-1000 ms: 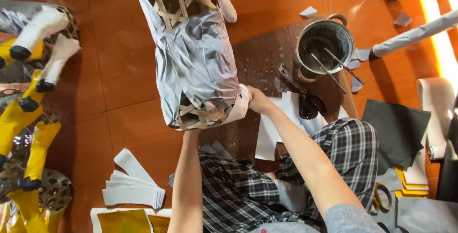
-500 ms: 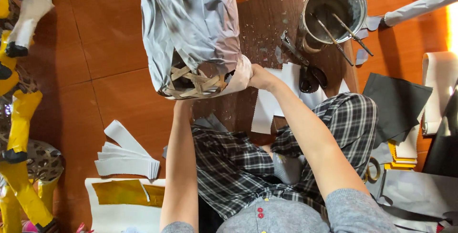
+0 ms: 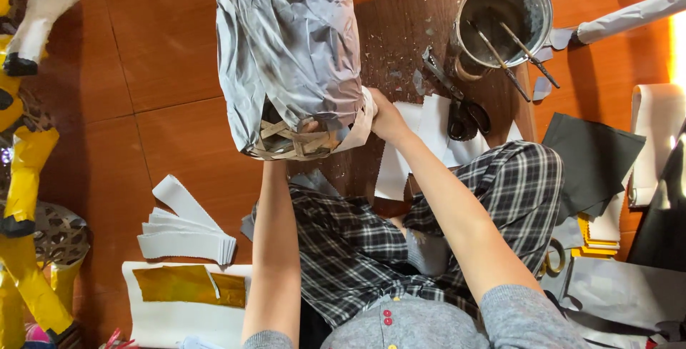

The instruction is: Applying white paper strips to a giraffe-shaped craft structure using glue and a brush.

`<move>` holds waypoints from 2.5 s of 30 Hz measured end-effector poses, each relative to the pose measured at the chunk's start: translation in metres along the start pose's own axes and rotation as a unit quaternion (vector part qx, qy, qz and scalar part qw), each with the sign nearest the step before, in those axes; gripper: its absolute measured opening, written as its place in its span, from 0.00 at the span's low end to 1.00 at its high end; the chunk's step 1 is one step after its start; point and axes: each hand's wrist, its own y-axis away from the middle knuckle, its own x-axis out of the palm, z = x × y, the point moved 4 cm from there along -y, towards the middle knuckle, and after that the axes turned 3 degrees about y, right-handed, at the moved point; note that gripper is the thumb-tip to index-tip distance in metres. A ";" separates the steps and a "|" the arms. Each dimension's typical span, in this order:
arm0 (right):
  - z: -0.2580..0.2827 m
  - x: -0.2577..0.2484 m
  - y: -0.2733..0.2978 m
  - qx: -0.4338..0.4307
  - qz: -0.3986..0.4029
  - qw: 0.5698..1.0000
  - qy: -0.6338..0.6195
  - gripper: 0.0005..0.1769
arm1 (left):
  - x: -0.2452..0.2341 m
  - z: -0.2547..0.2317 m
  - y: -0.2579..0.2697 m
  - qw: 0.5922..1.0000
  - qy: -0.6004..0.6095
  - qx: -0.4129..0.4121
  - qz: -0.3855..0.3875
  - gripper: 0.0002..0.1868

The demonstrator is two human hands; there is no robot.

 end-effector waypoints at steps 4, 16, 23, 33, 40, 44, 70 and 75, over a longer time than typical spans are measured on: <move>0.056 -0.022 0.036 0.098 0.012 0.988 0.120 0.47 | 0.009 0.020 0.000 0.999 -0.038 -0.017 -0.019 0.28; 0.089 -0.060 0.162 0.221 0.028 0.951 0.213 0.10 | 0.119 -0.087 0.106 0.988 -0.049 0.141 -0.029 0.33; 0.052 -0.226 0.054 0.090 -0.137 0.757 0.633 0.09 | 0.112 -0.101 0.118 0.991 -0.039 0.123 -0.019 0.28; 0.103 -0.184 0.115 0.166 -0.176 0.849 0.470 0.19 | 0.095 -0.099 0.106 0.969 0.237 0.061 0.028 0.16; 0.047 -0.177 0.115 0.153 -0.273 0.949 -0.038 0.19 | 0.111 -0.093 0.093 0.960 0.270 0.062 0.036 0.21; 0.040 -0.169 0.111 0.235 -0.198 0.930 -0.200 0.14 | 0.126 -0.091 0.086 0.963 0.248 0.081 0.066 0.21; 0.069 -0.085 0.149 0.083 0.029 0.806 0.586 0.22 | 0.158 -0.096 0.087 0.827 0.540 -0.002 0.156 0.34; 0.079 -0.076 0.155 0.052 0.011 0.814 0.579 0.26 | 0.193 -0.087 0.075 0.732 0.628 -0.136 0.228 0.27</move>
